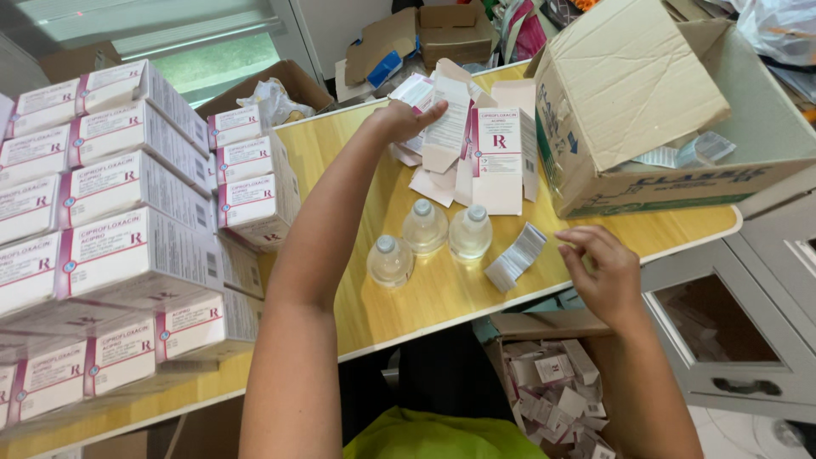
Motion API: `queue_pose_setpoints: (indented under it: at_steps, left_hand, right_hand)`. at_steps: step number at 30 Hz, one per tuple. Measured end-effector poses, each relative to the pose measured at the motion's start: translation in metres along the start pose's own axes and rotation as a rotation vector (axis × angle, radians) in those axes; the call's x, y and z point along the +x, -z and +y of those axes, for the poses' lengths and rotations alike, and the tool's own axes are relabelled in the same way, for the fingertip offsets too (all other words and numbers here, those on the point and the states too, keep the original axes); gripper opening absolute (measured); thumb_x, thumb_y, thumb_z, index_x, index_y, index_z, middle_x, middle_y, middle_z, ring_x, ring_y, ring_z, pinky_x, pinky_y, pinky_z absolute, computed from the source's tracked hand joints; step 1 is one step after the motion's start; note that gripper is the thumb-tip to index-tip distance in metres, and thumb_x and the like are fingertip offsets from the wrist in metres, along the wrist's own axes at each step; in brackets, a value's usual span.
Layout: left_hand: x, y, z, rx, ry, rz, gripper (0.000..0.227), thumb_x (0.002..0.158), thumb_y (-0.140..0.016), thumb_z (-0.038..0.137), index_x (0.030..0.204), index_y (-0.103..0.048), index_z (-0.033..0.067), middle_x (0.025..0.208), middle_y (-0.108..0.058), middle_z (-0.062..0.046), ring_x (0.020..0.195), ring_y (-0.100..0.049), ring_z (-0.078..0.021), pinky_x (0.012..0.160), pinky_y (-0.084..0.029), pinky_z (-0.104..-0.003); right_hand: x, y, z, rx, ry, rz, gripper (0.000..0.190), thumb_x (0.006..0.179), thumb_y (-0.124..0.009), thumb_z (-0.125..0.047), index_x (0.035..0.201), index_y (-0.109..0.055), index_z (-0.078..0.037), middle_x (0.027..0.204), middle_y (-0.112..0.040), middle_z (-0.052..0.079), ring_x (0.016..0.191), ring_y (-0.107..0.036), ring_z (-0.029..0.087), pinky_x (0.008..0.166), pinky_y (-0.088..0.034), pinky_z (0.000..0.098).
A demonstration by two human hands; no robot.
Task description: The person repeatedly picks up small clear bottles and places them into white and pink boxes, then closes the boxes and stacks them on a table. The person also retrieves bottles from a cardboard box and discards empty packaging.
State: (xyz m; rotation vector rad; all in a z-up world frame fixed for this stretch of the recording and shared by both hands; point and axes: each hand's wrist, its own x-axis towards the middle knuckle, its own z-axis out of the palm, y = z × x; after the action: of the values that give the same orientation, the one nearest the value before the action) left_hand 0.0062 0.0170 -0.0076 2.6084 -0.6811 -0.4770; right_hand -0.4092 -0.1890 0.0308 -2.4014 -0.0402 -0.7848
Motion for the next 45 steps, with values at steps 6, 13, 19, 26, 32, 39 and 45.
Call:
queue_pose_setpoints:
  at_steps: [6,13,19,26,32,39,45]
  left_hand:
    - [-0.079,0.020,0.027,-0.098,0.032,0.309,0.126,0.086,-0.049,0.095,0.156,-0.023,-0.0066,0.142,-0.039,-0.045,0.134,-0.042,-0.0537,0.110,-0.041,-0.051]
    - [-0.264,0.035,0.085,0.073,-0.232,0.167,0.114,0.072,-0.065,0.083,0.160,-0.029,0.0197,0.160,-0.035,-0.021,0.146,-0.038,-0.0448,0.113,-0.031,-0.069]
    - [-0.332,-0.019,0.097,0.492,-0.342,0.478,0.062,0.085,-0.072,0.032,0.143,-0.054,0.0220,0.151,-0.048,-0.020,0.109,-0.060,-0.0388,0.078,-0.053,-0.054]
    - [-0.287,-0.042,0.041,0.604,-0.330,0.765,0.021,0.087,-0.065,0.012,0.108,-0.067,0.0123,0.116,-0.061,-0.014,0.083,-0.068,-0.0241,0.056,-0.057,-0.037]
    - [-0.239,-0.028,-0.014,0.722,-0.088,0.949,0.014,0.087,-0.065,0.016,0.099,-0.068,0.0091,0.114,-0.060,-0.014,0.081,-0.067,-0.0221,0.055,-0.056,-0.033]
    - [-0.209,-0.007,-0.026,0.726,0.115,0.872,0.021,0.091,-0.063,0.019,0.109,-0.071,0.0119,0.121,-0.057,-0.015,0.090,-0.066,-0.0256,0.060,-0.057,-0.035]
    - [-0.256,0.010,0.009,0.757,-0.039,0.956,0.048,0.084,-0.064,0.032,0.131,-0.058,0.0274,0.149,-0.052,-0.019,0.127,-0.056,-0.0371,0.101,-0.053,-0.055]
  right_hand:
    - [-0.002,0.014,-0.020,-0.031,0.017,0.055,0.016,0.097,-0.074,-0.007,0.113,-0.074,-0.007,0.105,-0.073,0.009,0.078,-0.065,0.016,0.062,-0.047,0.0289]
    - [0.013,0.020,-0.051,-0.062,0.060,-0.041,0.021,0.097,-0.074,-0.017,0.115,-0.074,-0.007,0.107,-0.070,0.011,0.090,-0.065,0.022,0.074,-0.052,0.0349]
    - [0.047,-0.008,-0.088,-0.155,0.334,-0.133,0.043,0.088,-0.077,-0.025,0.127,-0.071,-0.007,0.102,-0.069,0.013,0.095,-0.067,0.035,0.079,-0.054,0.0433]
    - [0.078,-0.054,-0.098,0.028,0.230,-0.352,0.028,0.092,-0.076,-0.021,0.114,-0.069,-0.006,0.105,-0.068,0.013,0.085,-0.070,0.029,0.078,-0.055,0.0399]
    - [0.080,-0.077,-0.125,0.153,0.249,-0.553,0.038,0.089,-0.077,-0.021,0.122,-0.066,-0.007,0.100,-0.066,0.013,0.076,-0.066,0.025,0.074,-0.054,0.0373]
    - [0.073,-0.024,-0.125,0.223,0.188,-0.467,0.049,0.092,-0.074,-0.023,0.137,-0.060,-0.008,0.108,-0.067,0.013,0.090,-0.066,0.019,0.080,-0.056,0.0324]
    - [0.017,0.022,-0.084,-0.157,0.153,-0.421,0.050,0.079,-0.080,-0.036,0.118,-0.069,-0.008,0.118,-0.068,0.013,0.107,-0.064,0.030,0.091,-0.052,0.0423]
